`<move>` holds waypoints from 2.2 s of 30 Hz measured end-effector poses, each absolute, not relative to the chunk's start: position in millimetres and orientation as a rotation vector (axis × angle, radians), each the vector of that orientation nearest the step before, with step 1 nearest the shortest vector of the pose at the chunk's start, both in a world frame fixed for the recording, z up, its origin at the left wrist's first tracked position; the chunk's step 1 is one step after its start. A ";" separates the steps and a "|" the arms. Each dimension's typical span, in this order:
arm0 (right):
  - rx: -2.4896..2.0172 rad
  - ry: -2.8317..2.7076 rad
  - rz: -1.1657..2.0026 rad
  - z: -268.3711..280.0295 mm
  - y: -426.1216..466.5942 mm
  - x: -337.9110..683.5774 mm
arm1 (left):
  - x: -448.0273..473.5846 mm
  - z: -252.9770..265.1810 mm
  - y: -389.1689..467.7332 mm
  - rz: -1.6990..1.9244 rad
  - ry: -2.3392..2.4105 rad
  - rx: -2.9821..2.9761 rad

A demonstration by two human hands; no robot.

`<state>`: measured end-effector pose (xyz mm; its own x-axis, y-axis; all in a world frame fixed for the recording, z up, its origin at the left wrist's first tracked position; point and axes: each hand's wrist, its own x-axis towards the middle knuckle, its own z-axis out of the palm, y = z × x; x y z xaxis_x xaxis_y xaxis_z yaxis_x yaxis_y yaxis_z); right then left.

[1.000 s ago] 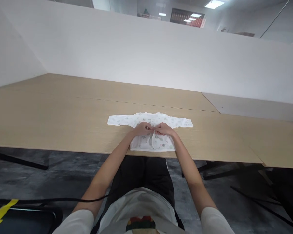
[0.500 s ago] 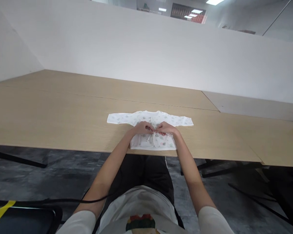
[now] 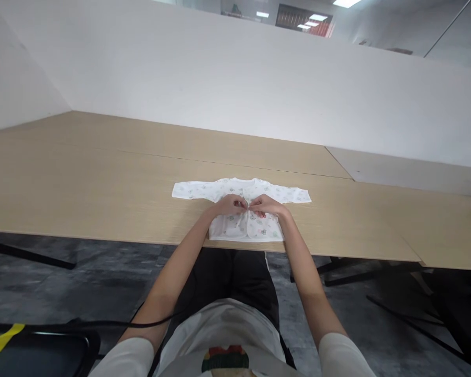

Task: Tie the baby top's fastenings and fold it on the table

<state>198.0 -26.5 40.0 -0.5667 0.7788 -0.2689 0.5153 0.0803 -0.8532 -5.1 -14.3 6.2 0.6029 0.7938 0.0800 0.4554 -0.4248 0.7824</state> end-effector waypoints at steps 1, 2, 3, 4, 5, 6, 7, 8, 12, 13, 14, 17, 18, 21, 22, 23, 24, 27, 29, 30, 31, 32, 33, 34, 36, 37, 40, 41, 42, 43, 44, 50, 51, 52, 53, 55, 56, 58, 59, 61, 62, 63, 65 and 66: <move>-1.296 -2.101 1.486 39.8 -26.5 197.7 | -5.1 6.6 -14.2 0.581 0.975 2.073; -1.293 -2.100 1.486 39.3 -26.5 197.3 | -5.2 7.2 -14.3 0.583 0.964 2.062; -1.287 -2.100 1.483 38.7 -26.4 197.1 | -5.3 7.9 -14.5 0.587 0.951 2.051; -1.281 -2.098 1.477 38.1 -26.3 197.0 | -5.4 8.7 -14.8 0.591 0.936 2.040; -1.273 -2.094 1.472 37.6 -26.3 197.1 | -5.6 9.5 -15.2 0.595 0.922 2.032; -1.263 -2.089 1.472 37.3 -26.3 197.3 | -5.7 10.2 -15.7 0.596 0.912 2.027; -1.255 -2.084 1.474 37.2 -26.4 197.7 | -5.8 10.8 -16.2 0.594 0.911 2.021; -1.250 -2.077 1.479 37.3 -26.6 198.1 | -5.8 11.3 -16.6 0.592 0.916 2.015; -1.242 -2.065 1.524 38.6 -27.3 199.2 | -5.5 11.9 -17.8 0.588 0.935 1.981; -1.246 -2.065 1.531 38.9 -27.4 199.2 | -5.3 11.8 -17.9 0.588 0.931 1.976; -1.253 -2.066 1.532 39.1 -27.4 199.1 | -5.2 11.7 -18.0 0.588 0.926 1.973; -1.265 -2.064 1.526 38.8 -26.9 198.5 | -4.9 11.9 -18.4 0.603 0.908 1.973; -1.261 -2.063 1.524 38.5 -26.7 198.4 | -4.7 12.2 -18.6 0.612 0.899 1.975; -1.252 -2.050 1.514 37.1 -26.1 198.0 | -4.1 13.1 -19.5 0.636 0.871 1.985; -1.256 -2.044 1.506 36.6 -25.9 197.9 | -3.8 13.3 -19.7 0.641 0.868 1.986; -1.262 -2.040 1.497 36.1 -25.8 197.7 | -3.5 13.3 -19.8 0.641 0.871 1.984; -1.269 -2.038 1.488 35.5 -25.7 197.5 | -3.4 13.1 -19.8 0.635 0.879 1.979; -1.281 -2.050 1.469 33.7 -25.4 196.5 | -3.8 11.5 -19.0 0.625 0.919 1.944; -1.281 -2.067 1.469 32.4 -25.1 195.6 | -4.9 10.0 -18.0 0.643 0.932 1.919; -1.280 -2.073 1.470 31.8 -25.0 195.1 | -5.6 9.2 -17.6 0.653 0.934 1.908; -1.279 -2.077 1.472 31.3 -24.9 194.5 | -6.3 8.5 -17.3 0.658 0.933 1.899; -1.277 -2.080 1.473 30.9 -25.0 194.0 | -7.0 7.8 -16.9 0.657 0.932 1.891; -1.276 -2.081 1.474 30.8 -25.1 193.5 | -7.6 7.1 -16.6 0.651 0.928 1.882; -1.277 -2.082 1.477 30.9 -25.3 193.1 | -8.2 6.4 -16.2 0.643 0.924 1.875; -1.274 -2.090 1.486 31.8 -25.8 192.5 | -8.9 5.2 -15.2 0.628 0.906 1.870; -1.271 -2.094 1.494 32.6 -26.1 192.4 | -9.2 4.8 -14.6 0.623 0.891 1.873; -1.251 -2.106 1.505 35.4 -27.3 192.7 | -9.4 5.0 -12.9 0.606 0.809 1.909; -1.244 -2.111 1.500 36.1 -27.7 192.8 | -9.3 5.5 -12.7 0.600 0.785 1.922; -1.242 -2.115 1.495 36.6 -28.0 192.9 | -9.1 6.2 -12.7 0.596 0.774 1.934; -1.244 -2.119 1.491 36.8 -28.2 193.0 | -8.9 6.9 -13.0 0.593 0.780 1.943; -1.250 -2.121 1.489 36.7 -28.3 193.1 | -8.5 7.7 -13.4 0.592 0.799 1.949; -1.274 -2.129 1.500 30.5 -24.1 194.6 | -6.7 9.2 -16.6 0.601 0.917 1.935; -1.270 -2.134 1.504 29.0 -22.7 195.1 | -6.6 8.9 -16.6 0.601 0.928 1.934; -1.267 -2.139 1.508 27.7 -21.4 195.7 | -6.6 8.6 -16.4 0.599 0.936 1.937; -1.265 -2.144 1.511 26.7 -20.2 196.3 | -6.7 8.4 -16.1 0.595 0.940 1.940; -1.259 -2.150 1.517 25.6 -18.7 197.2 | -7.0 8.1 -15.4 0.581 0.935 1.948; -1.254 -2.151 1.520 25.6 -18.4 197.5 | -7.1 8.0 -15.0 0.575 0.932 1.951; -1.242 -2.148 1.526 26.2 -18.8 197.8 | -7.2 8.2 -14.6 0.566 0.925 1.960; -1.235 -2.143 1.527 26.6 -19.2 197.9 | -7.1 8.4 -14.6 0.564 0.920 1.964; -1.223 -2.133 1.527 27.2 -20.0 197.9 | -6.7 8.7 -14.8 0.570 0.909 1.969; -1.219 -2.131 1.528 27.4 -20.3 197.9 | -6.4 8.8 -15.0 0.576 0.902 1.970; -1.215 -2.131 1.530 27.4 -20.5 197.9 | -6.1 8.8 -15.1 0.581 0.898 1.967; -1.214 -2.138 1.536 27.5 -20.4 198.1 | -5.8 8.5 -15.2 0.585 0.892 1.958; -1.215 -2.141 1.542 27.6 -20.3 198.2 | -5.8 8.1 -15.1 0.585 0.888 1.955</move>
